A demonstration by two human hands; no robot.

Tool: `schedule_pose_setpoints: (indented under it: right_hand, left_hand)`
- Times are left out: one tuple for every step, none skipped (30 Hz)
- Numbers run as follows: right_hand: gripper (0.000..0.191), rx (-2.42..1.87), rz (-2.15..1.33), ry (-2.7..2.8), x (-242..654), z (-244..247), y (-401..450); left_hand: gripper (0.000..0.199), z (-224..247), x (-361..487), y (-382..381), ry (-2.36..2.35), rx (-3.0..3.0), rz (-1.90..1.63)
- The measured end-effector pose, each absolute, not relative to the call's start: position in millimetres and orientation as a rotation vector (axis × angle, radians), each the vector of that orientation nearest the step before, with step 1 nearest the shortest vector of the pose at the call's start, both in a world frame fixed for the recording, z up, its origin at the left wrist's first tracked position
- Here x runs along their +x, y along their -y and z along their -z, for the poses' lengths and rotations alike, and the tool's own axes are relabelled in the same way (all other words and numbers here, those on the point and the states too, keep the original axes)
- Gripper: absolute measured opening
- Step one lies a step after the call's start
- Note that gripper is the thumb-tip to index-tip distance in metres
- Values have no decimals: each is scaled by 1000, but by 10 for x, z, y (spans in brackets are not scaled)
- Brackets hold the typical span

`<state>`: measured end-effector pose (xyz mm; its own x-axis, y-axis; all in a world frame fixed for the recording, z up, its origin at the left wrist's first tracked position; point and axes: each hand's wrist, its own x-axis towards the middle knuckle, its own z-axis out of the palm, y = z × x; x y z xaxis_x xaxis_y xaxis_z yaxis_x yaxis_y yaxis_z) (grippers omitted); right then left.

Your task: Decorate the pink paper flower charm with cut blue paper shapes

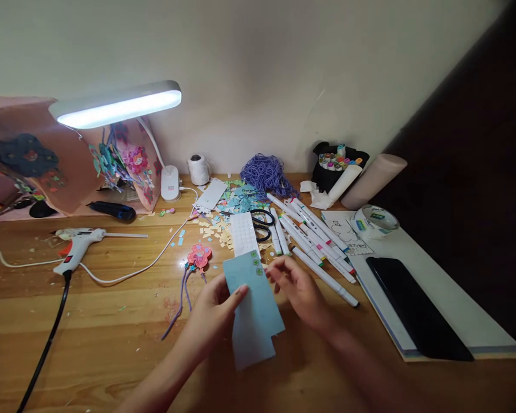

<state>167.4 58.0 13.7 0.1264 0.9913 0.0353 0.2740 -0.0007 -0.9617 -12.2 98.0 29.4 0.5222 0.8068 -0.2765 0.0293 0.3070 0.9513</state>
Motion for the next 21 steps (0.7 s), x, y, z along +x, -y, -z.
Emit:
schedule_pose_setpoints:
  right_hand:
    - [24,-1549,-769,1400,1748,-142,-649]
    - [22,-1636,-581,1483,1829,-151,-741]
    - [21,-1727,-383,1594,1910,-161,-854]
    - [20,-1777,-281,1654,1983,-170,-984]
    - [20,-1810,-233,1697,2043,-175,-1122]
    - [21,-1841,-212,1745,2085,-175,-1262]
    - [22,-1875,-207,1795,2107,-170,-1397]
    - [22,-1913,-205,1848,2109,-162,-1520]
    - [23,-1952,-199,1897,2094,-153,-1627]
    - [22,-1992,-189,1941,2067,-149,-1716]
    - [21,-2028,-175,1982,2033,-153,-1786]
    - [19,-2058,-158,2019,2000,-169,-1836]
    - [16,-2083,-139,2053,1974,-202,-1866]
    - [12,-2104,-117,2080,1960,-250,-1878]
    - [10,-2127,-92,2097,1959,-313,-1871]
    - [9,-2154,-62,2099,1974,-387,-1845]
    - [8,-2190,-29,2084,2000,-466,-1801]
    - [8,-2232,-3,2055,2036,-545,-1741]
    - [8,-2278,16,2017,2076,-615,-1667]
    - [12,-2325,25,1976,2116,-672,-1582]
    - [19,-2366,10,1929,2150,-710,-1492]
  left_hand:
    - [36,-312,-151,-998,-894,1168,-622]
    - [34,-332,-179,-1011,-892,1184,-625]
    - [33,-350,-205,-1017,-895,1204,-626]
    - [32,-364,-227,-1018,-902,1228,-625]
    - [31,-372,-246,-1016,-915,1256,-621]
    - [31,-375,-263,-1011,-933,1290,-621]
    - [30,-374,-279,-1006,-953,1330,-625]
    - [30,-369,-295,-1002,-975,1371,-628]
    - [29,-364,-311,-999,-998,1405,-633]
    - [30,-360,-328,-999,-1015,1429,-641]
    - [30,-359,-343,-1001,-1024,1440,-651]
    - [30,-360,-359,-1003,-1024,1439,-661]
    - [30,-364,-373,-1006,-1020,1432,-670]
    - [29,-370,-385,-1009,-1019,1421,-681]
    - [29,-376,-397,-1011,-1025,1413,-694]
    - [29,-381,-408,-1014,-1036,1408,-709]
    - [29,-383,-417,-1017,-1045,1404,-722]
    - [30,-384,-427,-1022,-1049,1401,-735]
    - [30,-383,-435,-1028,-1050,1401,-746]
    - [30,-383,-443,-1036,-1048,1403,-755]
    - [30,-384,-451,-1046,-1041,1403,-761]
